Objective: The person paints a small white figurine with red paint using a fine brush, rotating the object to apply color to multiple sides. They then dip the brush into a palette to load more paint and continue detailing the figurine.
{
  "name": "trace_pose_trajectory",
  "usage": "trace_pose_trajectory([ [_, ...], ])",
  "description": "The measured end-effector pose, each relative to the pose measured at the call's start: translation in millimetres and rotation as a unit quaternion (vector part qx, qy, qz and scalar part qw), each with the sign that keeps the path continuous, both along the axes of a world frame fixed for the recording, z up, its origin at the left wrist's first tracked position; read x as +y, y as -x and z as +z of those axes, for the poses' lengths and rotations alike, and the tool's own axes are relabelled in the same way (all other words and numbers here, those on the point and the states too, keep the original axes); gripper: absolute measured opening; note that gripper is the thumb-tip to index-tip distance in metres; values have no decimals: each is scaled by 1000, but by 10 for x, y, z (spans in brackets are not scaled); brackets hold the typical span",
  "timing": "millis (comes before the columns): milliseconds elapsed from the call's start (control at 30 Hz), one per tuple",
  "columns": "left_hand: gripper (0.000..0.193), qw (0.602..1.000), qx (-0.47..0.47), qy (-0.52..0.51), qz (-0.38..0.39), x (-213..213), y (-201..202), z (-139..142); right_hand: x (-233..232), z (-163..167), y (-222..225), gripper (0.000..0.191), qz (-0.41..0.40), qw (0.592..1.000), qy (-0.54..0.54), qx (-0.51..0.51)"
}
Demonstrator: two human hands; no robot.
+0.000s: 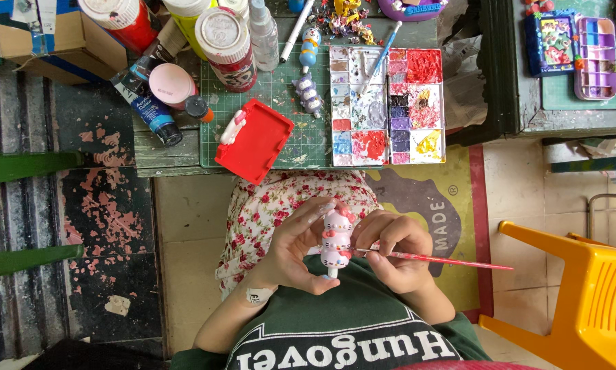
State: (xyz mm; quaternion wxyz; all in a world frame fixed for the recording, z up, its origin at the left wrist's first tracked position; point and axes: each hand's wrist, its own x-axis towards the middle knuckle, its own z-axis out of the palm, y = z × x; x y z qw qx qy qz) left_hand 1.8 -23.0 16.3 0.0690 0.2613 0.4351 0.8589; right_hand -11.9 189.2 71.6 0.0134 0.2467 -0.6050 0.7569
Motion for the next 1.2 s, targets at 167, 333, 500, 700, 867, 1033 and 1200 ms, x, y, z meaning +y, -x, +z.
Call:
trace_pose_trajectory([
  [167, 110, 999, -30, 45, -8, -24, -6, 30, 7, 11, 17, 23, -7, 1000, -22, 9],
  [333, 109, 999, -18, 36, -1, -16, -6, 46, 5, 23, 24, 23, -8, 999, -30, 14],
  [500, 109, 999, -16, 34, -2, -18, 0, 56, 3, 43, 27, 22, -9, 999, -33, 12],
  [700, 109, 999, -13, 36, -1, -14, 9, 76, 5, 67, 35, 22, -8, 999, -39, 10],
  [867, 110, 999, -19, 36, -5, -22, 13, 93, 1, 87, 57, 22, -6, 999, -42, 15],
  [1033, 110, 999, -17, 40, -1, -16, 13, 103, 2, 105, 67, 22, -7, 999, -47, 15],
  [1200, 109, 999, -18, 42, -3, -21, 12, 112, 10, 103, 59, 21, -7, 999, -47, 15],
])
